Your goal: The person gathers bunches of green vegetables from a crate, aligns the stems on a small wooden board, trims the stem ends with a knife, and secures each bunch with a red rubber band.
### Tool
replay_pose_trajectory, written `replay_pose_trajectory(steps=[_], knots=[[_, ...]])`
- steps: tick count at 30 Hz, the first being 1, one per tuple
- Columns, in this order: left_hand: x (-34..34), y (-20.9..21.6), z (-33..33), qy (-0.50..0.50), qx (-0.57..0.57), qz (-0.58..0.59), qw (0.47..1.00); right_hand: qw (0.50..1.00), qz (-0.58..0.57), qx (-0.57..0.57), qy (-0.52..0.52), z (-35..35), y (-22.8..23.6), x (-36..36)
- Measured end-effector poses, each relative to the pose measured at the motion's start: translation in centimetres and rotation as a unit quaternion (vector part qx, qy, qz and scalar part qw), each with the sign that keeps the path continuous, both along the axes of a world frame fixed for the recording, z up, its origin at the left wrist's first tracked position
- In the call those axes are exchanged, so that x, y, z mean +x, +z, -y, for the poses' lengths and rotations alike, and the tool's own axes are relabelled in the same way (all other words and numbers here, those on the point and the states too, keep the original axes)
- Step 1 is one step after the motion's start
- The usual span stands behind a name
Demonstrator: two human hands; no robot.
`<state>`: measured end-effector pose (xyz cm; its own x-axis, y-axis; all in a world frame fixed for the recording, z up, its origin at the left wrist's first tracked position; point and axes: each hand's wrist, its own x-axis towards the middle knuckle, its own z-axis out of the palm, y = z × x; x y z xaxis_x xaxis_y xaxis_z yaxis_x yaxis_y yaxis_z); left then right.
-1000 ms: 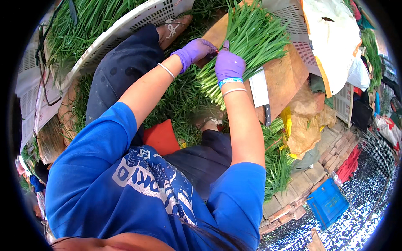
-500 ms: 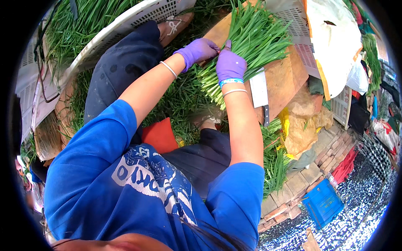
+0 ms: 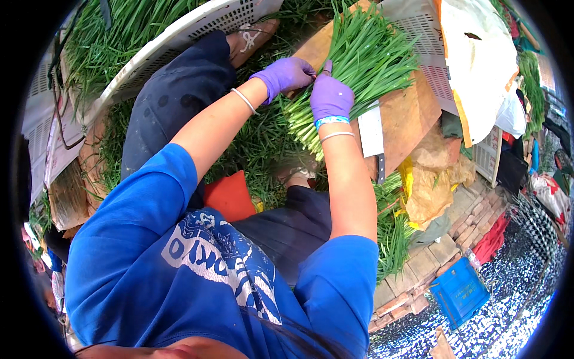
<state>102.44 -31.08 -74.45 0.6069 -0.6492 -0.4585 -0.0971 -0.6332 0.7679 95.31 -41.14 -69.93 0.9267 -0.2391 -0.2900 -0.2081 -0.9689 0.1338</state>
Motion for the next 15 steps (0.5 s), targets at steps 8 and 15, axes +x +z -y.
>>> replay_pose_trajectory(steps=[8,15], knots=[[2.0,-0.4,-0.3,-0.104,-0.044,-0.030,0.993,1.000,-0.017,-0.008,0.004,-0.2,0.0,0.1],[3.1,-0.7,0.0,-0.123,-0.091,-0.232,0.961,0.999,-0.051,-0.006,0.018,0.4,-0.3,0.2]])
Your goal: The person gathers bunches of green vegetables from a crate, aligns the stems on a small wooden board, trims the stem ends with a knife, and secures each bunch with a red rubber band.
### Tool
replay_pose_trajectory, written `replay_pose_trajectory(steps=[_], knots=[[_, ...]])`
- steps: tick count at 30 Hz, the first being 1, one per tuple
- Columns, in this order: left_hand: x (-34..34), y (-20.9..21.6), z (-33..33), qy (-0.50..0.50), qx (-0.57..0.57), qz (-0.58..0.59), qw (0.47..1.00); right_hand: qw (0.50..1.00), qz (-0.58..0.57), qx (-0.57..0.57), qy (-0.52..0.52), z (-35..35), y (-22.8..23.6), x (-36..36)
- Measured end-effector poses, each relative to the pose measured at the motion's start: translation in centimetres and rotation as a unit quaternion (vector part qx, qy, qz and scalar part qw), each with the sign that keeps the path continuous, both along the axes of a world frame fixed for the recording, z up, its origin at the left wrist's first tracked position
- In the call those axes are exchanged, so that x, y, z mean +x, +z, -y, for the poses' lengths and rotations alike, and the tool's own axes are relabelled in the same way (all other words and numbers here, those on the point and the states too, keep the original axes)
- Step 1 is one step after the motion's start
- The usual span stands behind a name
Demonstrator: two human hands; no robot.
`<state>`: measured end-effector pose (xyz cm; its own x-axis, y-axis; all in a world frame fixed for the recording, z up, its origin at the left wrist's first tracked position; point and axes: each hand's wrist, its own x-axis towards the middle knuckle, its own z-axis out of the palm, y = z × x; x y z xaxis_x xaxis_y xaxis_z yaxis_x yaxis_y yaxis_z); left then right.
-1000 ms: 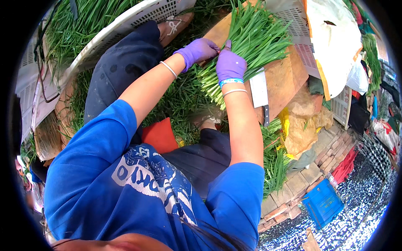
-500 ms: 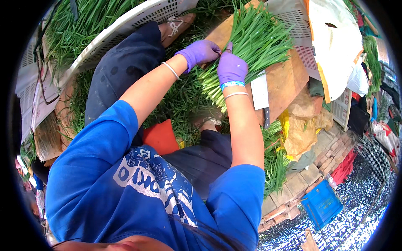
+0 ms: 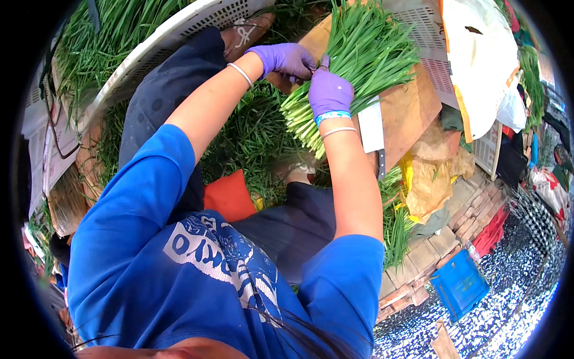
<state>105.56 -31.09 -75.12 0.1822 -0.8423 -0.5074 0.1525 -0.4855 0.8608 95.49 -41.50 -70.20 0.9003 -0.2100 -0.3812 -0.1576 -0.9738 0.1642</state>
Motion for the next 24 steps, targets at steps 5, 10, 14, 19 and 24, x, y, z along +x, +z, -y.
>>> replay_pose_trajectory(steps=[5,10,14,19,24], knots=[[1.6,1.4,1.6,-0.169,-0.014,0.333,0.928,1.000,0.030,0.002,-0.004,-0.4,0.5,0.0],[1.4,1.2,1.7,-0.146,-0.095,0.325,0.930,1.000,0.020,0.018,0.014,0.2,0.0,0.0],[1.1,0.7,1.6,-0.137,-0.073,0.301,0.941,1.000,0.019,0.011,-0.005,-0.1,-0.1,-0.1],[1.2,0.3,1.3,-0.111,-0.038,0.172,0.978,1.000,-0.006,-0.002,-0.011,-0.3,0.4,0.2],[1.2,0.7,0.8,-0.087,-0.062,0.171,0.979,0.999,-0.033,0.002,-0.018,-0.5,0.9,0.5]])
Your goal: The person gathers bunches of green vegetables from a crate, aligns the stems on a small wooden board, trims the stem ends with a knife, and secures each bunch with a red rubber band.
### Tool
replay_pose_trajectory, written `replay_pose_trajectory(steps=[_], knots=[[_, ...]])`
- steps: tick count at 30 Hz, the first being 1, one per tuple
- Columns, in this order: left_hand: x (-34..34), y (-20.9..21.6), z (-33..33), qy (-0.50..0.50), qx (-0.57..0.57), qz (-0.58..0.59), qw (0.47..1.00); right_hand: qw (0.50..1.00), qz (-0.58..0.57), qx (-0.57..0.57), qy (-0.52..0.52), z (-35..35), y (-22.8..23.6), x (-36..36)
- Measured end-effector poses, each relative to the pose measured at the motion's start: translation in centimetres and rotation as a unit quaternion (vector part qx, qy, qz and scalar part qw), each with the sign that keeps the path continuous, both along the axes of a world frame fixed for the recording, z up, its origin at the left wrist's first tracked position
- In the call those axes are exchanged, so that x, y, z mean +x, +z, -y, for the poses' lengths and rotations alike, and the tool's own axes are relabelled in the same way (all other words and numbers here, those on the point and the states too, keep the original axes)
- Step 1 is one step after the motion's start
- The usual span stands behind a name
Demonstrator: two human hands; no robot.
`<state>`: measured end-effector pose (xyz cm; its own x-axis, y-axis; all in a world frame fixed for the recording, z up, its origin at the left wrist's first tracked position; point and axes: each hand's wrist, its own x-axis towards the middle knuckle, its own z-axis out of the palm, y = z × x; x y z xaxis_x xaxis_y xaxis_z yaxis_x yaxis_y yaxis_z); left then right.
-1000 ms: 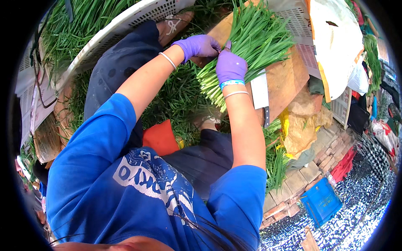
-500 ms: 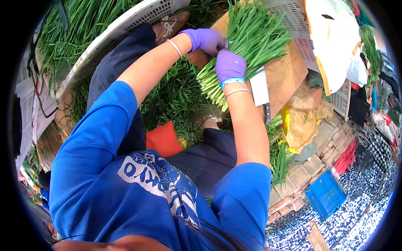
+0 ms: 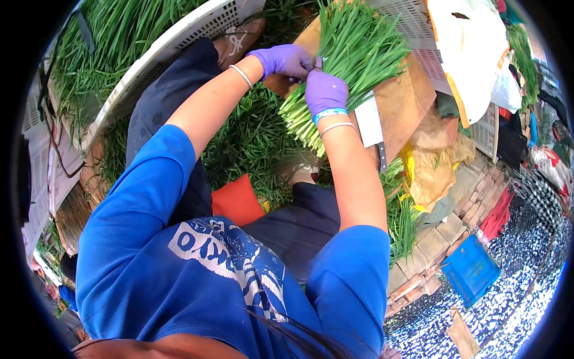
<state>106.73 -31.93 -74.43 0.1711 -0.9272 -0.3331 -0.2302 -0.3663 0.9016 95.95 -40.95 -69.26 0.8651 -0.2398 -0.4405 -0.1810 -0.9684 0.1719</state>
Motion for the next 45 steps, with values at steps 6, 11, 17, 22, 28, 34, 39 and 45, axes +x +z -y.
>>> replay_pose_trajectory(steps=[6,11,17,22,28,34,39,45], knots=[[-1.3,-1.5,-0.3,0.105,-0.045,-0.089,0.990,0.998,0.027,0.062,-0.007,0.9,0.2,-0.7],[-2.4,-2.4,-0.3,0.189,-0.081,-0.191,0.960,0.947,0.156,0.273,-0.058,2.9,0.8,-2.3],[-3.3,-1.0,-0.7,0.170,-0.089,-0.296,0.936,0.963,0.143,0.206,-0.096,2.7,0.0,-1.9],[-2.0,-3.9,-0.3,0.107,-0.116,-0.109,0.981,0.974,0.092,0.188,-0.086,2.0,0.4,-0.6],[-1.4,-1.7,0.5,0.102,0.034,-0.058,0.993,0.975,0.079,0.192,-0.082,2.4,0.0,-0.1],[-1.1,-1.3,0.0,0.137,0.036,-0.092,0.986,0.976,0.029,0.214,-0.031,3.0,0.5,0.6],[0.0,-4.4,0.4,0.098,0.008,-0.112,0.989,0.978,0.047,0.203,-0.026,3.0,0.0,0.9],[0.5,-3.4,0.4,0.071,0.040,-0.139,0.987,0.973,0.022,0.221,-0.061,3.1,0.4,1.0]])
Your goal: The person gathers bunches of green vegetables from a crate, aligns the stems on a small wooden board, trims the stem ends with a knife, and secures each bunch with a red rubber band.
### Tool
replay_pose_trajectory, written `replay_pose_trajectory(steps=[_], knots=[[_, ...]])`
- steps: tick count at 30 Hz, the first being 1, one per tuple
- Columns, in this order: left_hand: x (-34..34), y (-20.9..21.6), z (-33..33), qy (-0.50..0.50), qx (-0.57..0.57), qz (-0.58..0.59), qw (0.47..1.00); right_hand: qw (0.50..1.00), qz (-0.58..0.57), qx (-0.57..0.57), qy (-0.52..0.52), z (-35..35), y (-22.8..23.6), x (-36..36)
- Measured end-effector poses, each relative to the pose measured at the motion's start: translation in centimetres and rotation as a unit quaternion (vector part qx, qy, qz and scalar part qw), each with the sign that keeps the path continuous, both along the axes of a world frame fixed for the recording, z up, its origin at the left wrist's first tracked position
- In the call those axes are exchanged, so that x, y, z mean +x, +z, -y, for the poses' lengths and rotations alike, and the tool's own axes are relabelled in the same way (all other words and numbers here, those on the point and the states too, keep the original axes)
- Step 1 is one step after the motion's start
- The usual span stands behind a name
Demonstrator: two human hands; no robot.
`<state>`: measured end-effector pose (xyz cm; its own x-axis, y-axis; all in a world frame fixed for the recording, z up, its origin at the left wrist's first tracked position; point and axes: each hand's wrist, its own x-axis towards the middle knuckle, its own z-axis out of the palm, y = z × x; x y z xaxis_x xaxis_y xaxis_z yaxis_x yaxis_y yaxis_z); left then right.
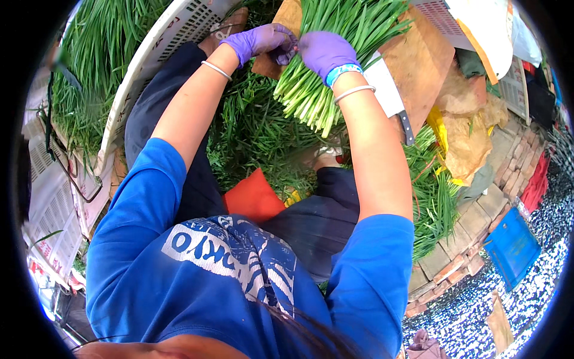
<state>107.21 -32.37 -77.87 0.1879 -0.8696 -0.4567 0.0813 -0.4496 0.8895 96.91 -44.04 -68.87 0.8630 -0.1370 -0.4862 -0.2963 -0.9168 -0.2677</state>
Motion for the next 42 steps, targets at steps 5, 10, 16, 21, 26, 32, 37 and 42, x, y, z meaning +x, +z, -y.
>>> replay_pose_trajectory(steps=[5,10,16,21,26,32,37,42], knots=[[0.1,0.4,-0.3,0.014,0.018,-0.086,0.996,1.000,0.022,-0.005,-0.004,0.0,-0.2,-0.3],[0.0,2.1,-0.8,-0.017,0.035,-0.070,0.997,0.998,0.057,-0.008,0.005,0.0,-0.7,-0.6],[-0.1,4.0,-0.4,-0.089,0.062,0.077,0.991,0.995,0.103,0.007,-0.015,-0.7,-0.9,-1.2],[-0.7,4.3,-1.2,-0.047,0.010,0.164,0.985,0.986,0.152,0.012,-0.068,-1.1,-0.7,-1.8],[-2.3,2.9,-2.1,0.143,-0.003,0.094,0.985,0.754,0.499,0.152,-0.399,0.6,-1.6,-5.9],[-3.2,4.5,-1.8,0.135,-0.048,0.312,0.939,0.843,0.217,-0.023,-0.492,-5.3,-0.7,-5.3],[-2.5,8.7,-1.9,0.309,-0.158,0.158,0.924,0.818,0.168,-0.012,-0.551,-5.9,0.1,-4.5],[5.2,18.9,1.2,0.314,-0.333,0.004,0.889,0.849,0.131,-0.037,-0.511,-7.4,0.5,-2.7]])
